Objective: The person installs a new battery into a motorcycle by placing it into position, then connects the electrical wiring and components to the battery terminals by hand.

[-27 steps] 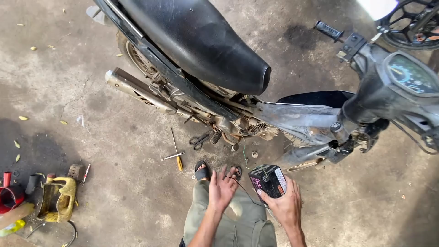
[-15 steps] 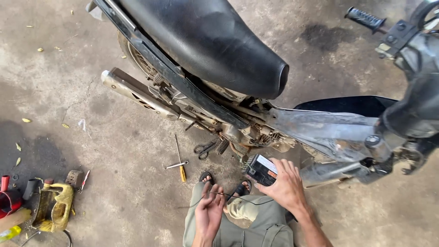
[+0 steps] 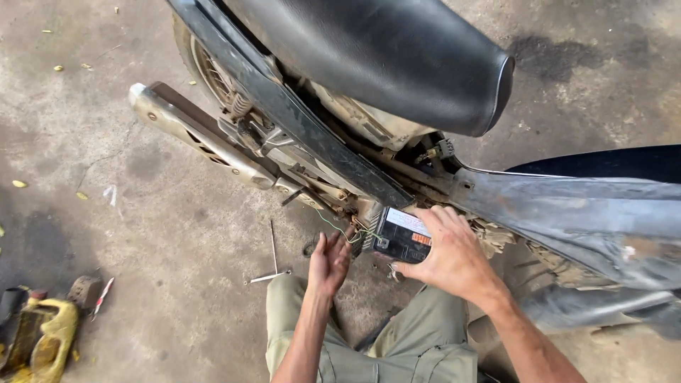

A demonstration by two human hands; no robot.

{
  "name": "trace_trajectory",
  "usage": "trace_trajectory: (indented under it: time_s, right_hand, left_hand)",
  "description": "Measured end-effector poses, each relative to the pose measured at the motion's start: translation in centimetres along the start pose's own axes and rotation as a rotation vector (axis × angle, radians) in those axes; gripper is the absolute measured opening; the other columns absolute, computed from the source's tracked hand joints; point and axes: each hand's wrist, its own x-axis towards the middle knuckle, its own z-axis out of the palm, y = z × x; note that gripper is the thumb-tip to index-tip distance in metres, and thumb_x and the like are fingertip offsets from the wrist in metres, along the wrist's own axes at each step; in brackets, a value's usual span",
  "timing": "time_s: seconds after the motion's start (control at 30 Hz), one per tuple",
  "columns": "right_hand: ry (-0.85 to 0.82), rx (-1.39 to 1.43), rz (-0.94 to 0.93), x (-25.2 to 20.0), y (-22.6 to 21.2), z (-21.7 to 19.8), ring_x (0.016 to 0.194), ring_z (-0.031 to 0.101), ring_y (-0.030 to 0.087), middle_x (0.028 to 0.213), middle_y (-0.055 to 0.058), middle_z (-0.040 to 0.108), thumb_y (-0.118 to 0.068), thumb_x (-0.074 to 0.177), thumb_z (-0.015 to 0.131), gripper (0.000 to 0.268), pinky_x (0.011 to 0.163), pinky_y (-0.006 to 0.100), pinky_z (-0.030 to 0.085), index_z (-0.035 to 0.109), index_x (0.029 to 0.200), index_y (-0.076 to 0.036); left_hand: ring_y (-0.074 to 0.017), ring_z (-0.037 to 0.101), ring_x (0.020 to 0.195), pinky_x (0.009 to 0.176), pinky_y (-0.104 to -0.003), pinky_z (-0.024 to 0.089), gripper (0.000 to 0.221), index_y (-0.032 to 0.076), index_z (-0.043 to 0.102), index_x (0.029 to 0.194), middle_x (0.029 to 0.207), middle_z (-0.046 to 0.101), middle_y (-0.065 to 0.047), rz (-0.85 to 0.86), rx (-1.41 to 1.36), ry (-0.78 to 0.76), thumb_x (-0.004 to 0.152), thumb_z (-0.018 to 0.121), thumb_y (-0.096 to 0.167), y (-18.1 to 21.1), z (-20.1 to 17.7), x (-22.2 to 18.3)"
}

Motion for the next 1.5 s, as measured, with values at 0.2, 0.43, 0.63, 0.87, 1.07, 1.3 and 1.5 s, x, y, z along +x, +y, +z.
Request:
trace_trajectory:
  time_s: [0.2,0.43,0.63,0.87,1.07,1.3,1.5]
  right_hand:
    - [0.041,-0.081,0.051,2.2,7.8,5.6,0.114,0.062,0.029,0.112,0.013,0.068,-0.05,0.06,0.094,0.094,0.1,0.046,0.047,0.058,0.138,-0.011]
    - [0.11,-0.093,0.128,1.9,15.3,9.5,0.118,0.064,0.03,0.119,0.013,0.07,-0.05,0.06,0.092,0.096,0.104,0.043,0.045,0.055,0.141,-0.012]
    - [0.072,-0.069,0.1,1.1,16.8,12.3,0.122,0.062,0.03,0.123,0.014,0.068,-0.05,0.065,0.092,0.098,0.107,0.044,0.043,0.053,0.145,-0.008]
    - [0.012,0.071,0.294,-2.6,14.1,8.2,0.136,0.055,0.034,0.137,0.018,0.063,-0.045,0.067,0.097,0.101,0.118,0.055,0.038,0.049,0.149,-0.011]
    - [0.346,0.098,0.27,0.0,13.9,4.5,0.11,0.06,0.027,0.121,0.007,0.064,-0.036,0.053,0.099,0.106,0.096,0.056,0.052,0.051,0.146,-0.017]
    - [0.435,0.205,0.127,5.6,15.7,3.4,0.133,0.053,0.046,0.136,0.027,0.061,-0.043,0.06,0.098,0.105,0.113,0.06,0.04,0.053,0.144,0.002]
    - [0.39,0.136,0.2,2.5,13.9,0.3,0.128,0.057,0.042,0.13,0.025,0.065,-0.038,0.062,0.097,0.099,0.112,0.057,0.041,0.054,0.142,0.002]
  left_hand:
    - [-0.0087,0.058,0.063,0.045,-0.013,0.04,0.042,0.016,0.055,0.139,0.089,0.069,-0.004,0.364,0.085,-0.093,0.104,0.056,0.038,-1.7,4.2,1.6]
    - [-0.0321,0.077,0.08,0.065,-0.032,0.065,0.037,0.007,0.059,0.133,0.104,0.071,-0.031,0.683,0.497,-0.408,0.107,0.048,0.03,-1.2,3.7,3.4]
    - [-0.0419,0.076,0.086,0.072,-0.042,0.066,0.036,-0.01,0.059,0.13,0.105,0.068,-0.039,0.817,0.802,-0.543,0.106,0.046,0.015,-1.6,5.7,1.2]
    - [-0.0385,0.075,0.075,0.064,-0.042,0.066,0.032,-0.015,0.063,0.119,0.106,0.066,-0.035,0.917,0.909,-0.627,0.102,0.05,0.009,-1.9,7.5,-2.2]
    - [-0.0237,0.074,0.082,0.071,-0.031,0.062,0.025,-0.001,0.067,0.122,0.091,0.071,-0.016,0.925,1.009,-0.636,0.102,0.06,0.012,-1.5,11.5,-4.6]
    - [-0.0313,0.075,0.091,0.083,-0.041,0.064,0.025,-0.007,0.065,0.121,0.097,0.072,-0.024,1.036,1.113,-0.677,0.107,0.049,0.007,-2.2,17.0,-4.4]
    - [-0.0233,0.067,0.071,0.061,-0.034,0.064,0.02,-0.005,0.07,0.112,0.083,0.068,-0.019,0.952,1.326,-0.531,0.102,0.055,0.002,-3.6,21.0,-1.5]
